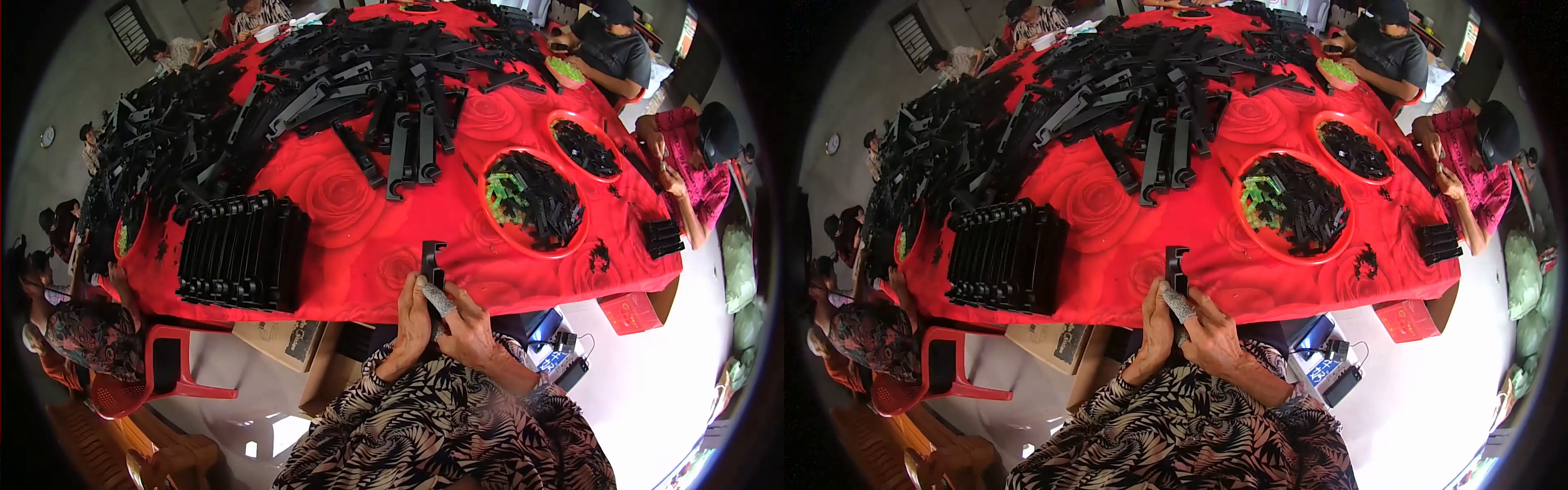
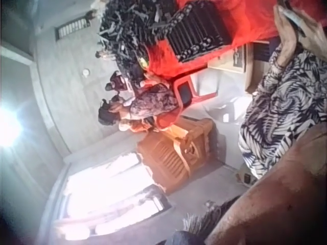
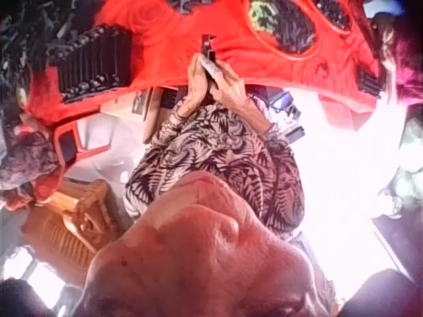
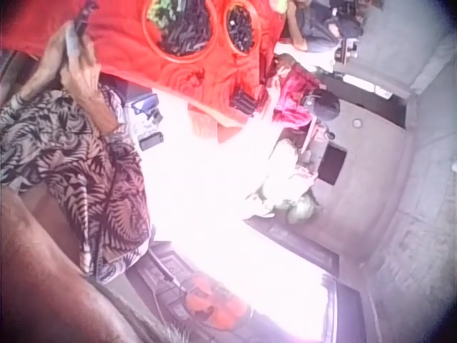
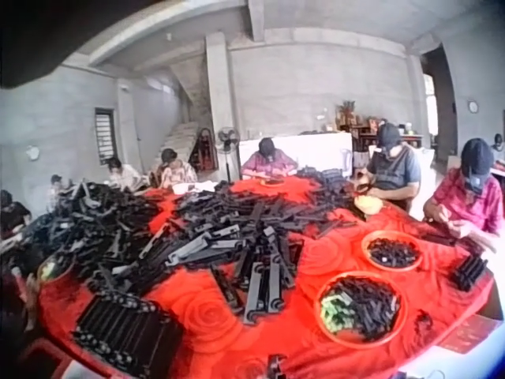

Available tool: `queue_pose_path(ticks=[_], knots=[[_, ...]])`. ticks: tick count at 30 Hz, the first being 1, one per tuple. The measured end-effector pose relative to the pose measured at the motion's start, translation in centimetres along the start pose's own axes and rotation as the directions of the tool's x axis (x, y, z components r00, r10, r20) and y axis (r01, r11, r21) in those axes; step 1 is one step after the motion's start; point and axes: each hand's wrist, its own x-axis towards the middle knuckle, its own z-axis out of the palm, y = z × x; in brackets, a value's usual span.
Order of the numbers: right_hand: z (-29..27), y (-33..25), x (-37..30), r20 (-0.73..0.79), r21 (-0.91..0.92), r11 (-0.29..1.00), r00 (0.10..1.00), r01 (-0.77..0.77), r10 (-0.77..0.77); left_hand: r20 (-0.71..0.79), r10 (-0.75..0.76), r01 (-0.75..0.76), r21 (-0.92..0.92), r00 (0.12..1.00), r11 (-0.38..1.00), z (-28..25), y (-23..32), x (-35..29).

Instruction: The recorder is wiping black plastic components with a grey cloth and inspecting them in a workshop environment.

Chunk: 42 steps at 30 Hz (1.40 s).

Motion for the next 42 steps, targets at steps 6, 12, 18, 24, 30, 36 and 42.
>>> queue_pose_path(ticks=[6,12,18,24,30,36,42], knots=[[0.2,-0.3,-0.2,-0.011,-0.058,0.997,0.998,0.054,-0.055,-0.039,-0.098,0.094,-0.098,0.994,0.991,0.1,0.7,-0.1],[0.2,-0.4,0.4,-0.014,-0.132,0.987,0.996,0.088,-0.09,-0.046,-0.088,0.085,-0.071,0.995,0.994,-0.1,-0.2,0.4],[-0.2,0.0,0.6,0.02,-0.154,0.984,0.996,0.085,-0.083,-0.016,-0.002,0.002,0.005,1.0,1.0,0.4,1.0,0.4],[-1.5,-1.2,1.2,0.058,-0.007,0.996,0.995,-0.085,0.086,-0.03,0.048,-0.045,0.092,0.998,0.995,0.1,-0.3,0.0],[-3.2,-1.6,0.8,-0.063,0.366,0.88,0.935,-0.303,0.348,0.079,0.113,-0.132,0.299,0.99,0.945,-1.1,0.6,-0.1],[-3.4,0.4,0.5,-0.11,0.341,0.84,0.87,-0.421,0.481,0.243,-0.374,0.444,-0.572,0.895,0.69,-1.8,2.4,2.5],[-1.9,-0.8,0.0,0.089,0.276,0.875,0.917,-0.398,0.389,0.33,-0.345,0.471,-0.724,0.878,0.505,-1.8,1.6,3.6]])
